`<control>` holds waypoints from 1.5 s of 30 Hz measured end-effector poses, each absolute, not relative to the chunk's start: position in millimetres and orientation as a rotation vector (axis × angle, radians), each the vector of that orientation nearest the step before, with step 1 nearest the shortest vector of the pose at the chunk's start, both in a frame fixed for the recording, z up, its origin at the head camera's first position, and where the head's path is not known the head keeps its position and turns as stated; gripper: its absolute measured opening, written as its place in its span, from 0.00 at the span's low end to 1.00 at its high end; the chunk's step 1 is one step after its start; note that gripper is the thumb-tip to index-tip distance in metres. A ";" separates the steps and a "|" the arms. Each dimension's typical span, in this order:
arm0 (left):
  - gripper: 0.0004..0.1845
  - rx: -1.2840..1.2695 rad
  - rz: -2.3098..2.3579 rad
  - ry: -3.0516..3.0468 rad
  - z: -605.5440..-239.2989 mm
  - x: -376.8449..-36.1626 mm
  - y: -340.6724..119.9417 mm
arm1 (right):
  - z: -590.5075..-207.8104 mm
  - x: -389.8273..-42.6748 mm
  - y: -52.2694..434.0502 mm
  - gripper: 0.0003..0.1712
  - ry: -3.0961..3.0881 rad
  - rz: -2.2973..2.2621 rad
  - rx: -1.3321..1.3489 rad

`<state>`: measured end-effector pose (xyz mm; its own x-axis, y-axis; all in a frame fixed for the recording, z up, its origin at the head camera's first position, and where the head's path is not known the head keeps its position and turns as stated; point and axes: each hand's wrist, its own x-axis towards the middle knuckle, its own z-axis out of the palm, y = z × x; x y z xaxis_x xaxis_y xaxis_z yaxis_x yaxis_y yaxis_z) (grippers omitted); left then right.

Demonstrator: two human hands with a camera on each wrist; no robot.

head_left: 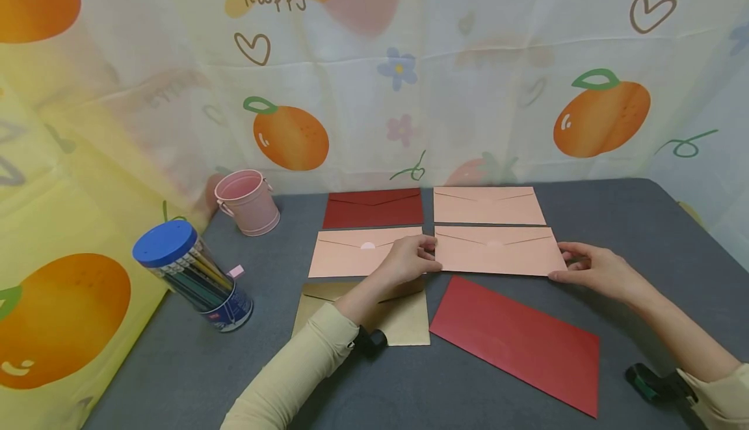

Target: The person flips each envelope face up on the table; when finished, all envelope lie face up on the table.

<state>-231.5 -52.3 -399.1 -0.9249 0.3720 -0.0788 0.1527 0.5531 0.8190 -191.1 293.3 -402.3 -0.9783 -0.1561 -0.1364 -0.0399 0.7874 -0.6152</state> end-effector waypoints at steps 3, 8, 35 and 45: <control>0.24 0.441 1.305 2.545 -399.1 -231.3 -52.2 | -402.4 -191.5 293.0 0.50 2.794 -0.953 -0.157; 0.24 0.467 1.266 2.566 -399.3 -230.8 -52.5 | -401.5 -191.2 292.4 0.50 2.788 -0.948 -0.156; 0.24 0.708 1.091 2.619 -397.4 -229.0 -51.1 | -402.9 -189.3 296.4 0.47 2.810 -0.896 -0.181; 0.25 0.903 0.971 2.625 -393.8 -214.4 -55.3 | -397.2 -177.4 296.4 0.45 2.860 -0.900 -0.191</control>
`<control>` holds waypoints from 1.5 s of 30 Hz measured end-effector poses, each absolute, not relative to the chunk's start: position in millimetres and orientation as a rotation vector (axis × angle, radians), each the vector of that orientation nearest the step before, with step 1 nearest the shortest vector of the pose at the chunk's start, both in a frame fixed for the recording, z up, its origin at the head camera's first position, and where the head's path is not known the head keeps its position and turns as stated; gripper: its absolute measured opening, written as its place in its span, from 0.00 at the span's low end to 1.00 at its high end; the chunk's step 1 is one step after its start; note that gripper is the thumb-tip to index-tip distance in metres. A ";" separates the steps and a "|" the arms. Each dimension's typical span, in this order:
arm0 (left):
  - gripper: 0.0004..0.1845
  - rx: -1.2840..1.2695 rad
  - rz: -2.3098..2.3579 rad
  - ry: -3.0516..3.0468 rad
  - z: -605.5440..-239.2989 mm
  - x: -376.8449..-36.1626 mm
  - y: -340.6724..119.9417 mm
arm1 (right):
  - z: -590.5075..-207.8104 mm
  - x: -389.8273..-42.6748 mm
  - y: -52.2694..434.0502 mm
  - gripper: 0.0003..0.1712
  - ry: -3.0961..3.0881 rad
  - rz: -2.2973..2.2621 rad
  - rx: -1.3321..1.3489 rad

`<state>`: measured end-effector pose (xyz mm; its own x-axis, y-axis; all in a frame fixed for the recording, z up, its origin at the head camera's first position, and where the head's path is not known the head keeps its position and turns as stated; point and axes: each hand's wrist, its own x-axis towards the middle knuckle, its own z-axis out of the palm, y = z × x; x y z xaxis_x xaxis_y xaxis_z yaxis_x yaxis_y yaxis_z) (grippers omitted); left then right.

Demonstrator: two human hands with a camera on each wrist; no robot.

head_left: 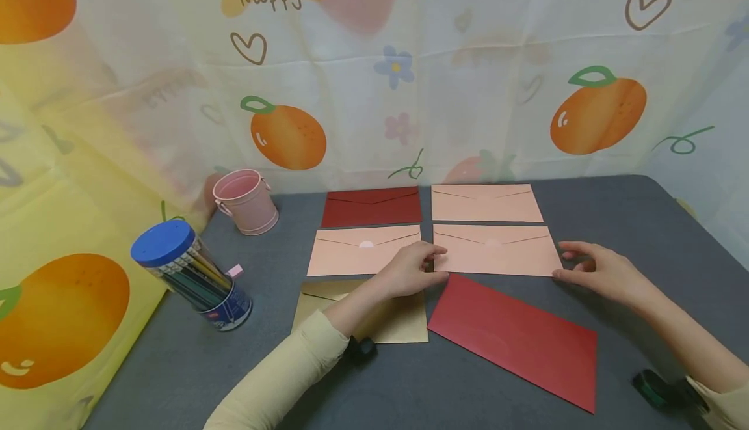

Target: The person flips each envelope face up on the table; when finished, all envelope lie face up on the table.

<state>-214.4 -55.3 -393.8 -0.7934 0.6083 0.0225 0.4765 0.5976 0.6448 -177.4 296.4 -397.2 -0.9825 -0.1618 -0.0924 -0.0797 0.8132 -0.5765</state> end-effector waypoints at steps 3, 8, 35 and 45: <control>0.26 0.977 0.926 2.615 -392.7 -208.7 -56.7 | -395.7 -170.6 296.7 0.43 2.883 -0.903 -0.237; 0.30 1.069 0.850 2.561 -392.2 -200.4 -57.4 | -393.9 -157.6 295.5 0.41 2.907 -0.919 -0.317; 0.53 1.357 0.287 2.385 -397.0 -184.7 -57.0 | -409.3 -88.0 281.3 0.48 2.742 -0.721 -0.987; 0.53 1.306 0.217 2.417 -396.6 -182.3 -55.4 | -409.5 -84.5 277.0 0.53 2.707 -0.681 -0.976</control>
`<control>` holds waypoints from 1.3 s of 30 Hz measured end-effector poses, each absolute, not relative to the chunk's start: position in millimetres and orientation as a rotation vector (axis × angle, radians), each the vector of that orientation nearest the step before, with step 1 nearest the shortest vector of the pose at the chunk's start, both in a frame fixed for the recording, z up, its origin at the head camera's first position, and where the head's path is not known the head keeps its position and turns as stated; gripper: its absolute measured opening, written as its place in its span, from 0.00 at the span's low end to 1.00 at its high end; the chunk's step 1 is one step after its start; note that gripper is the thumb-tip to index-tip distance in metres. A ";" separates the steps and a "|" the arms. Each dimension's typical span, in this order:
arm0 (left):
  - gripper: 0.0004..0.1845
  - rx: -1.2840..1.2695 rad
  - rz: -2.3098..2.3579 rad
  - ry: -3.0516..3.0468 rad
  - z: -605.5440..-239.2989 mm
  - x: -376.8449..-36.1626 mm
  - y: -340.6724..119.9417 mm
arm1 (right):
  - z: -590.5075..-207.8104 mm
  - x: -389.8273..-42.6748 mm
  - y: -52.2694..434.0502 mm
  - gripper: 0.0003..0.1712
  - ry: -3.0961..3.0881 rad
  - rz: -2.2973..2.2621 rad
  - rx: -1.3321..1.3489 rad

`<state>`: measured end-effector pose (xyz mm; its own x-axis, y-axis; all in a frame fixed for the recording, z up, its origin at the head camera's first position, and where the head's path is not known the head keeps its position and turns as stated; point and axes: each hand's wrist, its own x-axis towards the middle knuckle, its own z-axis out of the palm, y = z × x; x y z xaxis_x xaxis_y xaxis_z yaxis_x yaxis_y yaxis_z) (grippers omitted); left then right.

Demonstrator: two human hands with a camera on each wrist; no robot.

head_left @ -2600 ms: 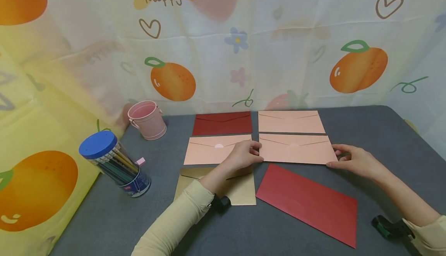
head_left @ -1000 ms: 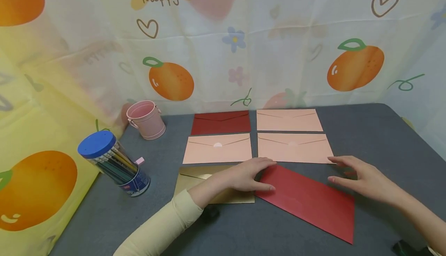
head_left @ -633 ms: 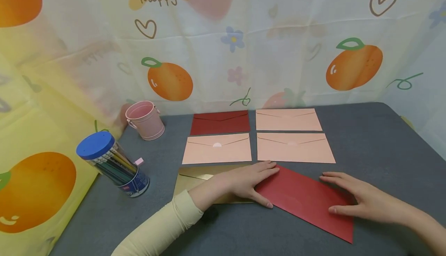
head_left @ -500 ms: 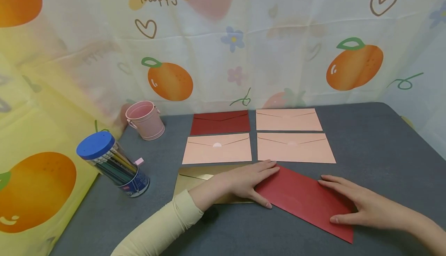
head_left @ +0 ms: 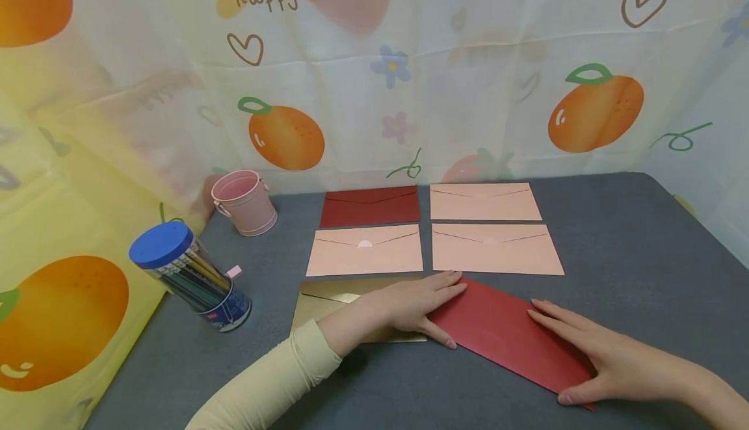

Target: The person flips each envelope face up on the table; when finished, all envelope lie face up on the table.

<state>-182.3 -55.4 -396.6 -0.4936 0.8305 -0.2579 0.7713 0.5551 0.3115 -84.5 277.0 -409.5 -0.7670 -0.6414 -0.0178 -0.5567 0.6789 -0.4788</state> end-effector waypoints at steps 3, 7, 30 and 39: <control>0.53 1.299 0.181 2.419 -396.9 -182.2 -55.0 | -410.6 -84.4 276.8 0.54 2.708 -0.671 -0.975; 0.52 1.308 0.133 2.423 -396.6 -182.0 -54.3 | -411.3 -84.4 276.5 0.55 2.702 -0.673 -0.988; 0.34 1.742 -0.109 2.489 -388.0 -174.0 -57.4 | -400.6 -89.1 282.3 0.53 2.551 -0.629 -0.858; 0.20 2.074 0.164 2.505 -387.4 -176.6 -60.4 | -391.9 -97.1 292.3 0.43 2.565 -0.664 -1.050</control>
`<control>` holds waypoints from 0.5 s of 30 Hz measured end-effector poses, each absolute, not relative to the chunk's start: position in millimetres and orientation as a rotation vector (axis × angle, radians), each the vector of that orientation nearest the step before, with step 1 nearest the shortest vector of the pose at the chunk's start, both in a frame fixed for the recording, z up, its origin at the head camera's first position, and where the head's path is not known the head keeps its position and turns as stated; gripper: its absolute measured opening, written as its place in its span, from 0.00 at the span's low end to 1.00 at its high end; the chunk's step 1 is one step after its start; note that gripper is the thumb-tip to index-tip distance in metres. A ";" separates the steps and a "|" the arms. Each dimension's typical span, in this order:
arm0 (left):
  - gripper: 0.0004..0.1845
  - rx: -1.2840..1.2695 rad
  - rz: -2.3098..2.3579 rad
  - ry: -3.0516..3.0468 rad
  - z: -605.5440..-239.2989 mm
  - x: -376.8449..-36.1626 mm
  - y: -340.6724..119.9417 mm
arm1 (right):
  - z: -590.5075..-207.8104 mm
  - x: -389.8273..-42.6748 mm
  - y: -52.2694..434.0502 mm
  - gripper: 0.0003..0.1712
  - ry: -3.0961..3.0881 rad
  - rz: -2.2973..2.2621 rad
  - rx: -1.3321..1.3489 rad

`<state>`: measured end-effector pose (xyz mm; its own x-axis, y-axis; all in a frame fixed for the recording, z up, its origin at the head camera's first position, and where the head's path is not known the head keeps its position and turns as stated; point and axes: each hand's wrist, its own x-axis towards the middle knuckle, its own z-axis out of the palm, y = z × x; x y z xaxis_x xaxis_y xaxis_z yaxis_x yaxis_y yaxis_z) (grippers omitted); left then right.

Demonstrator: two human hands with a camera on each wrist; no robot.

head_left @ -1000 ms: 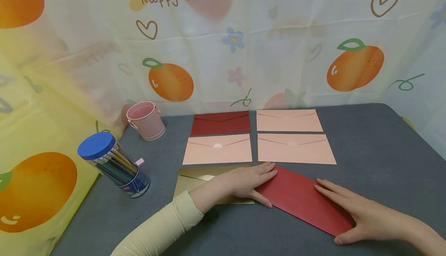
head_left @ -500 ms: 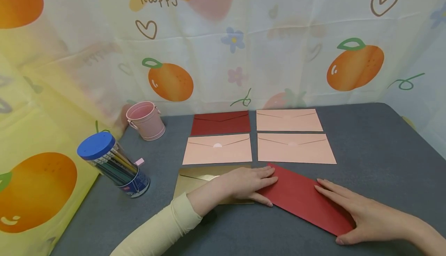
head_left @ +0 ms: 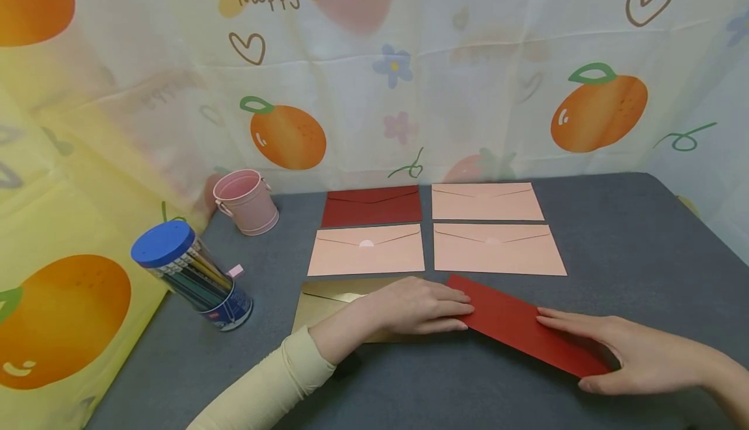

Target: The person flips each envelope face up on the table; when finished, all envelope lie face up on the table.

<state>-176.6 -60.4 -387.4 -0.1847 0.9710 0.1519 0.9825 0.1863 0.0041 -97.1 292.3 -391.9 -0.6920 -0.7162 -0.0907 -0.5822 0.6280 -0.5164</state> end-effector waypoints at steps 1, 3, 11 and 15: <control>0.19 -1.925 -0.185 -2.275 -387.8 -177.0 -60.3 | -390.8 -98.0 293.7 0.42 2.556 -0.679 -1.077; 0.16 -1.907 -0.254 -2.181 -388.3 -177.6 -60.2 | -388.1 -99.4 296.2 0.40 2.536 -0.715 -1.094; 0.10 -1.753 -0.371 -1.905 -385.7 -180.7 -56.3 | -374.6 -101.4 300.4 0.29 2.597 -0.870 -1.175; 0.09 -1.676 -0.395 -1.822 -381.9 -183.0 -52.1 | -371.7 -102.0 301.4 0.25 2.666 -0.972 -1.169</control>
